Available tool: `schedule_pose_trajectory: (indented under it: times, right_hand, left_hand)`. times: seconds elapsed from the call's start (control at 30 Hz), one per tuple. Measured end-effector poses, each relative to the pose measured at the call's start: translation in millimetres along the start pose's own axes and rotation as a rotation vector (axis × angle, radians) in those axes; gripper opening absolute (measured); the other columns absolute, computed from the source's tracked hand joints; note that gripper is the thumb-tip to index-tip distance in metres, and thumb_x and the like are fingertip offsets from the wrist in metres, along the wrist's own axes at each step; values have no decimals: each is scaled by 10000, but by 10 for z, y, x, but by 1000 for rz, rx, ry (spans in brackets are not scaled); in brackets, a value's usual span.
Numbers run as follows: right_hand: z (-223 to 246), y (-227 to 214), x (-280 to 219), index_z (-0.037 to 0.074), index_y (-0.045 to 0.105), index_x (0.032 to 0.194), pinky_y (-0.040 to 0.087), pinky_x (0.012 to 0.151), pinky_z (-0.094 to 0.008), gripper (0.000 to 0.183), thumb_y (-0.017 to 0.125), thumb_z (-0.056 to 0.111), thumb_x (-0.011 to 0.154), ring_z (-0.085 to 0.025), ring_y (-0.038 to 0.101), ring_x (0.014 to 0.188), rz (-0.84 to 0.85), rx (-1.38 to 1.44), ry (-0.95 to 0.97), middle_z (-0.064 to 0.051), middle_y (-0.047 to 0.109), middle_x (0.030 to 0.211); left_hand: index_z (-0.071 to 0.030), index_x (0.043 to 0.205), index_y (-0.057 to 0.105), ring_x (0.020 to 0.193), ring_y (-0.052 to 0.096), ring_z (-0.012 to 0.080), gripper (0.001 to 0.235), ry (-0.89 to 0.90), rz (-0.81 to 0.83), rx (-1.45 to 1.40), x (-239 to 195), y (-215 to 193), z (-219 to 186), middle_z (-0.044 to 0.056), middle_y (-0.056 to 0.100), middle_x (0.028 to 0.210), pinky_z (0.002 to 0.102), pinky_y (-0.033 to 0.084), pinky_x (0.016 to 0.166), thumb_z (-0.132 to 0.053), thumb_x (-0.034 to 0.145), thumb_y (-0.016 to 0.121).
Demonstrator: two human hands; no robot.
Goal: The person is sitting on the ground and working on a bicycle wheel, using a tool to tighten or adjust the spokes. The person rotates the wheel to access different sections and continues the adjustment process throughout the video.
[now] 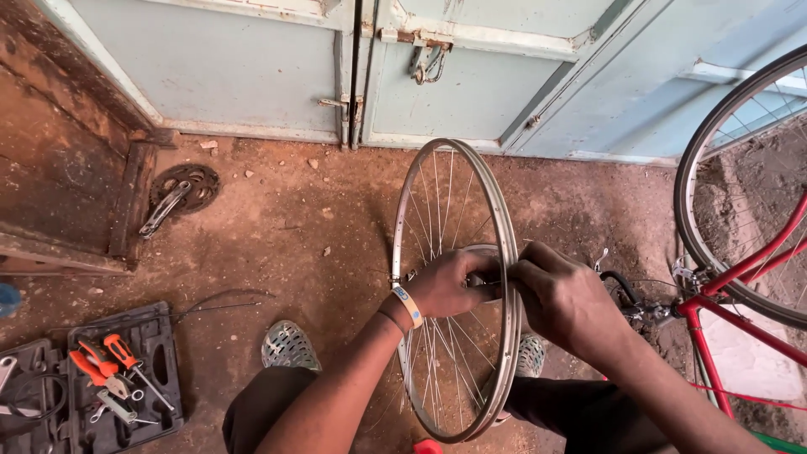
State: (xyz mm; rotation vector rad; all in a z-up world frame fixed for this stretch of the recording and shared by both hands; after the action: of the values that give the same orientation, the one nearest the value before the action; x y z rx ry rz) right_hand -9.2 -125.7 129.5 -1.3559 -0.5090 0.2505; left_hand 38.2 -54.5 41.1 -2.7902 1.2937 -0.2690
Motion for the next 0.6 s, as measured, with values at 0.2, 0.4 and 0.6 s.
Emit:
schedule_pose_trajectory:
  times: [0.2, 0.4, 0.6]
  right_hand:
    - [-70, 131, 20, 116, 653, 790, 523, 423, -375, 49, 662, 95, 833, -308, 679, 611, -91, 1, -25, -36, 603, 767]
    - [-104, 58, 248, 76, 704, 779, 557, 487, -339, 102, 644, 4, 821, -281, 691, 580, -75, 55, 8, -86, 619, 731]
    - [-30, 8, 305, 69, 661, 781, 535, 450, -416, 48, 644, 47, 820, -367, 679, 594, -125, 66, 10, -100, 592, 730]
  left_hand:
    - [-116, 992, 698, 833, 716, 283, 151, 273, -539, 267, -179, -361, -7, 53, 696, 877, 458, 581, 920, -112, 862, 776]
    - [-140, 764, 499, 606, 624, 217, 300, 315, -868, 211, -592, -62, 144, -14, 538, 699, 354, 580, 618, -91, 914, 754]
    - [-73, 1215, 651, 1278, 540, 402, 450, 205, -788, 734, -450, -126, 59, 127, 627, 1228, 763, 142, 1145, 21, 776, 679]
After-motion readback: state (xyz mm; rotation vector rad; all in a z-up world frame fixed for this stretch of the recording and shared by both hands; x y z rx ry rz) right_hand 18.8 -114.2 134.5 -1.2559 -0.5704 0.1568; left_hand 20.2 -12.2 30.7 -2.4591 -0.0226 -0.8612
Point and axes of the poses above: each hand's wrist, its own x-axis towards the middle knuckle, its own y-axis out of the palm, z = x × y, the point moved 9 cm from there along x, towards the middle knuckle
